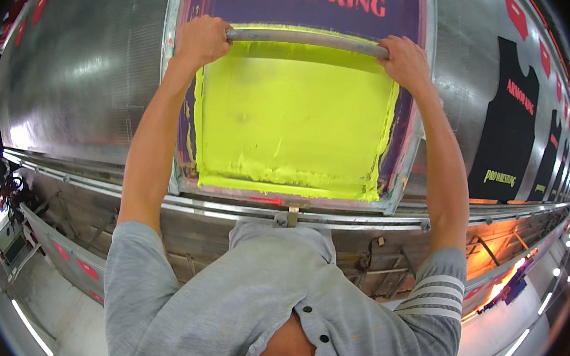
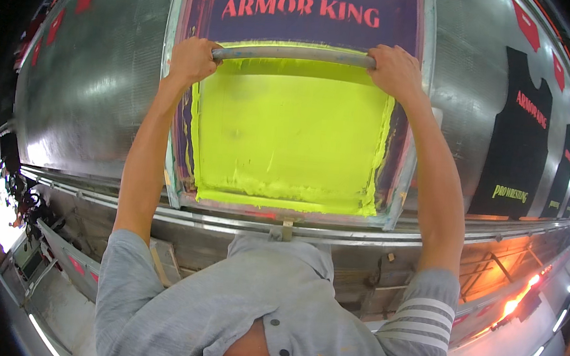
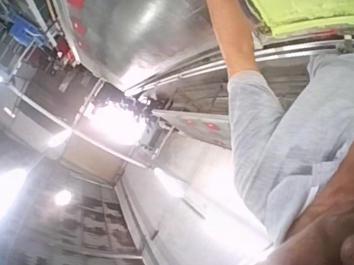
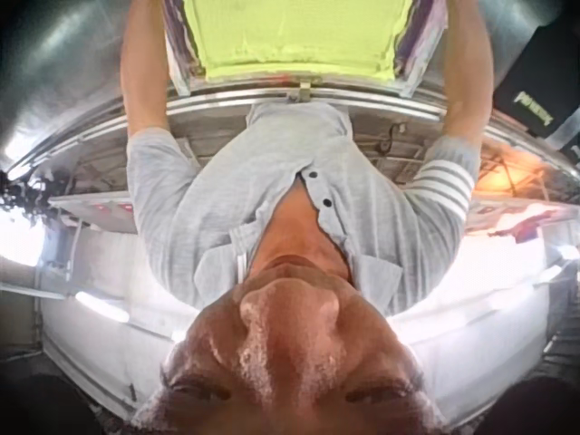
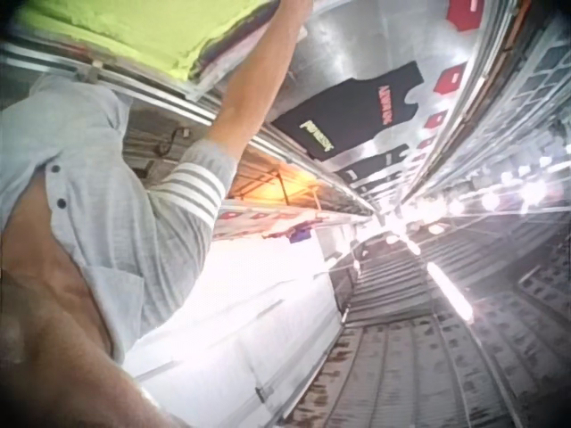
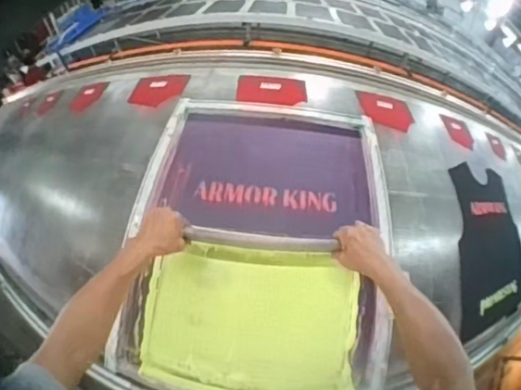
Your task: The person performs screen printing on a series of black t-shirts. They repeatedly pull a squeegee across a screen to apply neon yellow ink, then lift the screen to reveal the printed text 'PRO WRESTLING' before moving to the next shirt.
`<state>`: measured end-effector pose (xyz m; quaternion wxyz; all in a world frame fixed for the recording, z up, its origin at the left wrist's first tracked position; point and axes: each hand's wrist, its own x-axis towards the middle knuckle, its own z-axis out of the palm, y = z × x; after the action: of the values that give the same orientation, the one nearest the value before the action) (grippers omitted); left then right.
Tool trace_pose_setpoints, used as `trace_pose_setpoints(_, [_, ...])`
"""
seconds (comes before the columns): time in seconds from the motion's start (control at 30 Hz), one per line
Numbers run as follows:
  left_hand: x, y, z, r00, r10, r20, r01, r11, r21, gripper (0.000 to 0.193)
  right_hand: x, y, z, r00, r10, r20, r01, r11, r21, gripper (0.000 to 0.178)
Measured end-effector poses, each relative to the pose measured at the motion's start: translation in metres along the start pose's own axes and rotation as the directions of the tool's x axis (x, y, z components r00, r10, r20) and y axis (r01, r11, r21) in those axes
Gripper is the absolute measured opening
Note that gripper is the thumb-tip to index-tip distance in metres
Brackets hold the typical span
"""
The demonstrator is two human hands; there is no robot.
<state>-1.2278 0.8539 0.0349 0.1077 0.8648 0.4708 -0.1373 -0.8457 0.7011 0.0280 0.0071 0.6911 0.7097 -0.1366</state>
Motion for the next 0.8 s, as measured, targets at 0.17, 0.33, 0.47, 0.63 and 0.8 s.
trace_pose_setpoints(0.17, [-0.097,0.009,0.052,0.995,0.017,-0.102,-0.025,0.997,-0.071,0.035,-0.088,-0.036,0.028,0.999,0.026,0.041,-0.03,0.996,0.082,0.021])
trace_pose_setpoints(0.33, [-0.231,0.045,0.089,0.981,0.022,-0.192,-0.056,0.984,-0.172,0.038,-0.206,-0.089,0.05,1.0,-0.024,-0.008,0.025,0.986,0.168,0.02])
trace_pose_setpoints(0.47, [-0.302,0.068,0.102,0.993,-0.01,-0.119,-0.015,0.977,-0.211,0.035,-0.273,-0.118,0.059,0.996,-0.041,0.082,0.023,0.976,0.215,0.022])
trace_pose_setpoints(0.63, [-0.317,0.071,0.112,0.965,0.031,-0.26,-0.074,0.984,-0.16,0.036,-0.292,-0.121,0.072,0.998,-0.015,-0.065,0.026,0.985,0.169,0.029])
trace_pose_setpoints(0.8, [-0.299,0.065,0.091,1.0,0.024,-0.012,-0.025,0.991,-0.134,0.029,-0.28,-0.114,0.06,0.997,-0.076,0.015,0.073,0.985,0.156,0.022])
